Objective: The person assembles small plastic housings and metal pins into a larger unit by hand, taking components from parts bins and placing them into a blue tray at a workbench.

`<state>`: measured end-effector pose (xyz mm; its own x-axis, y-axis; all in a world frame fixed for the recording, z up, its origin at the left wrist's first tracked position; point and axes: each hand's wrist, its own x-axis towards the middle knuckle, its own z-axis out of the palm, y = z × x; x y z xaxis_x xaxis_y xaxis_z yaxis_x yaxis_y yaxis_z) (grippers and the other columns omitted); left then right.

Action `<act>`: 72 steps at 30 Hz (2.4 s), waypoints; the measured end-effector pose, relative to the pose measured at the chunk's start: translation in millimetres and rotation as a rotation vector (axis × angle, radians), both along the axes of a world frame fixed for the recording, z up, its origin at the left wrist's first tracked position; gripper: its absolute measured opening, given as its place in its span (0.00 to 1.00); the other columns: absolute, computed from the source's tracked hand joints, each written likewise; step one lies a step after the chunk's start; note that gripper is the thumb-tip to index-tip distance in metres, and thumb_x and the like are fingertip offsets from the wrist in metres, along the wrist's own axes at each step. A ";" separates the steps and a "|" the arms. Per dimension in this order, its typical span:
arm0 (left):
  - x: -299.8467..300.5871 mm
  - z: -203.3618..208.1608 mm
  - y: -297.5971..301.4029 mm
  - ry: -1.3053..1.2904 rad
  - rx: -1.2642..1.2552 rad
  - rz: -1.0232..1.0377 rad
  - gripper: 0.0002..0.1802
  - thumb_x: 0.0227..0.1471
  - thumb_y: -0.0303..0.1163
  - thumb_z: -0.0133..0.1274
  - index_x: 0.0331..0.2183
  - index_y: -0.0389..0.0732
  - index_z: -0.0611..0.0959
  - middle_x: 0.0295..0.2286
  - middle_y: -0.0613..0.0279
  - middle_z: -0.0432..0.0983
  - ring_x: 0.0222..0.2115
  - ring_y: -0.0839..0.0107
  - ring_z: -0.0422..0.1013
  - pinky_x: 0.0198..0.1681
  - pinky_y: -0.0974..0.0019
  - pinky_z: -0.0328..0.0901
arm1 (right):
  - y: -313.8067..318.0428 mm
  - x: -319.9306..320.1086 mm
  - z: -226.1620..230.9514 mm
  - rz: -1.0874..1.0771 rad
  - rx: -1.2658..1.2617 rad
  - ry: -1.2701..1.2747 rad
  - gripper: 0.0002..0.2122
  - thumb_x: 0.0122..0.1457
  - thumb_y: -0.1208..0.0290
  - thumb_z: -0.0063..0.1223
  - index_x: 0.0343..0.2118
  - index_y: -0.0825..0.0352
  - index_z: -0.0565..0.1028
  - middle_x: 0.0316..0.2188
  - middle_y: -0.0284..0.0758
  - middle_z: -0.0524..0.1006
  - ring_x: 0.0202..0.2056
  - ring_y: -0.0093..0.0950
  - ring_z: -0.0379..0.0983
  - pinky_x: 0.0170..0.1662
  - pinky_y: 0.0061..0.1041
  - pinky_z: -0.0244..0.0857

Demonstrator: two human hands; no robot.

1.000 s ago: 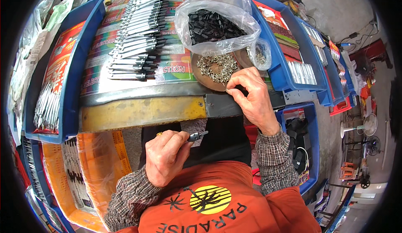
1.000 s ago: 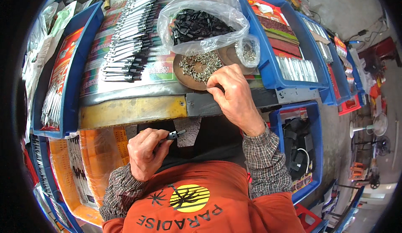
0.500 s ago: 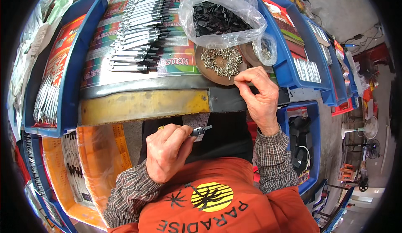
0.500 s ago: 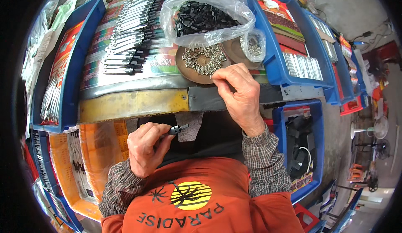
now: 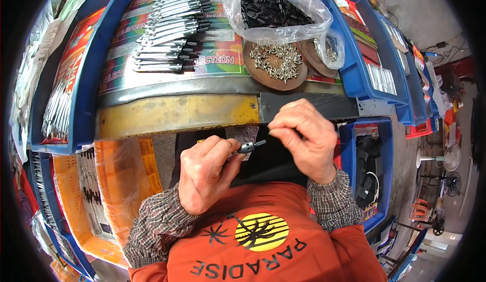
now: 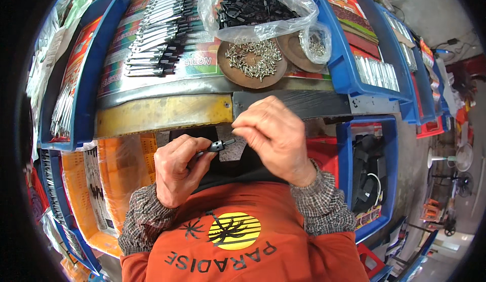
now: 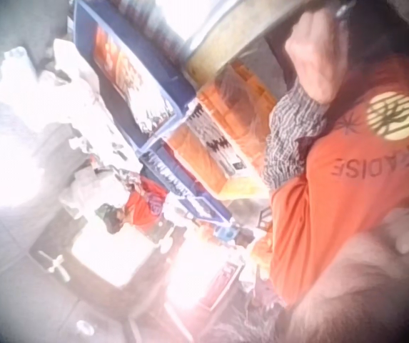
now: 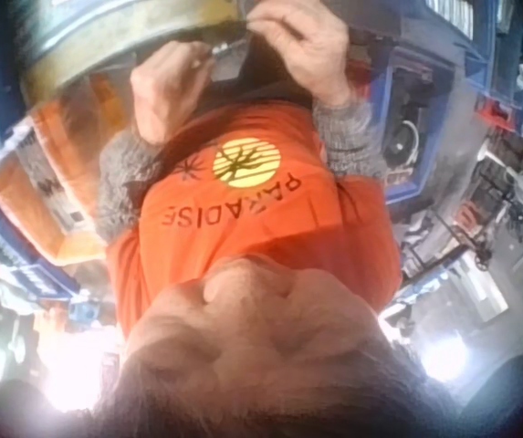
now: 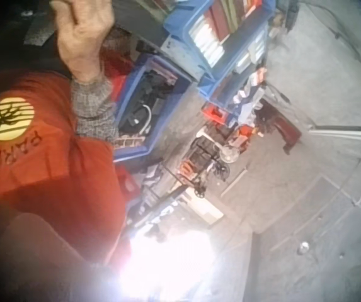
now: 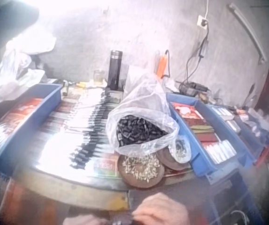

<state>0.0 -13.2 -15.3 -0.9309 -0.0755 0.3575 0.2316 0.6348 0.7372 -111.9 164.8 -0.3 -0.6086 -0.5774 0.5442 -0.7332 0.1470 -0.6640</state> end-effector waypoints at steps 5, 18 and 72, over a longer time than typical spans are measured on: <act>2.1 3.6 2.7 0.017 -0.025 -0.051 0.14 0.37 0.20 0.61 0.30 0.37 0.77 0.21 0.58 0.70 0.21 0.59 0.70 0.23 0.61 0.64 | -7.3 15.0 -5.6 0.120 -0.041 -0.049 0.08 0.44 0.79 0.63 0.28 0.68 0.76 0.27 0.33 0.76 0.31 0.33 0.73 0.36 0.29 0.66; 5.7 1.9 8.3 0.118 -0.162 -0.029 0.15 0.35 0.21 0.62 0.31 0.39 0.77 0.21 0.60 0.69 0.21 0.61 0.70 0.22 0.62 0.66 | -5.6 26.7 -9.1 0.082 0.031 -0.075 0.06 0.45 0.81 0.62 0.28 0.70 0.76 0.26 0.35 0.76 0.31 0.33 0.74 0.36 0.28 0.68; -14.4 4.6 8.4 0.198 -0.237 0.004 0.15 0.35 0.18 0.61 0.32 0.35 0.79 0.25 0.56 0.75 0.23 0.60 0.73 0.25 0.63 0.67 | 2.7 -16.9 -3.7 -0.248 0.132 0.410 0.13 0.44 0.79 0.62 0.36 0.69 0.77 0.29 0.37 0.75 0.32 0.36 0.72 0.36 0.33 0.67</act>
